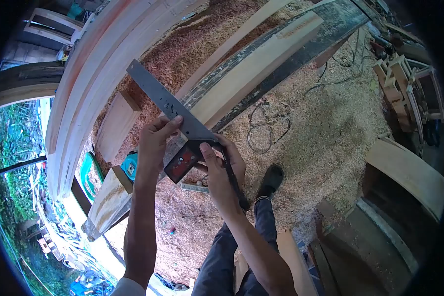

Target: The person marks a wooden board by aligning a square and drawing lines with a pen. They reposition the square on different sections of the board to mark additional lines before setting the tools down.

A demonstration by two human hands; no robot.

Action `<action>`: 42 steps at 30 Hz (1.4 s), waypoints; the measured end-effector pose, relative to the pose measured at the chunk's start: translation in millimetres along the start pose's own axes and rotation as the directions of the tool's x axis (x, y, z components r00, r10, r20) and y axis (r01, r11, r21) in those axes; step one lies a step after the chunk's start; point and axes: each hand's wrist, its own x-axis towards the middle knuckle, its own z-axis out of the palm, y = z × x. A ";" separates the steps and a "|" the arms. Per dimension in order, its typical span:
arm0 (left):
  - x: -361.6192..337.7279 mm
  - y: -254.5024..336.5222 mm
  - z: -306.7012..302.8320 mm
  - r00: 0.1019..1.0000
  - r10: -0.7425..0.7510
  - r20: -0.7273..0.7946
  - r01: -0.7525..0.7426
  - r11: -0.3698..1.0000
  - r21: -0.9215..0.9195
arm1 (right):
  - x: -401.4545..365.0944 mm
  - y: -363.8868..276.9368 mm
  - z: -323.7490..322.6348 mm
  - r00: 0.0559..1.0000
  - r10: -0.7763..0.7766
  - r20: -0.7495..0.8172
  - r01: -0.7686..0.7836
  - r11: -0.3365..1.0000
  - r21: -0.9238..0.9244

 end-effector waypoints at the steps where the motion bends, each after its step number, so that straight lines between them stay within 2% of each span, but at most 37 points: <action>1: 0.0 0.1 -0.5 1.000 -0.022 -0.006 0.022 0.999 0.034 | -0.9 0.8 0.6 0.999 -0.030 -0.035 0.031 0.999 0.021; 6: 0.1 1.0 -1.3 0.997 -0.065 -0.043 0.069 0.991 0.111 | 2.2 3.2 1.0 0.999 -0.034 -0.003 0.034 0.999 0.017; 10: 0.5 -2.9 0.3 0.999 -0.038 -0.029 0.040 0.997 0.060 | 6.1 4.3 1.1 0.996 -0.088 0.029 0.087 0.996 0.033; 18: -1.4 -1.5 4.3 0.999 -0.029 -0.038 0.029 1.000 0.009 | 8.2 6.9 -0.5 0.996 -0.091 0.024 0.090 0.995 0.041; 27: 2.0 -5.4 4.4 0.995 -0.008 -0.095 0.015 0.998 0.067 | 8.2 4.5 0.8 0.995 -0.089 0.038 0.089 0.996 -0.010; 35: 1.3 -5.8 6.0 0.993 0.091 -0.075 -0.084 0.992 0.098 | 3.9 4.4 -0.5 0.998 -0.063 0.017 0.063 0.998 -0.007; 42: -2.1 -6.4 8.6 0.992 0.076 -0.098 -0.065 0.992 0.107 | 3.2 3.9 -2.4 0.998 -0.065 0.019 0.065 0.996 -0.054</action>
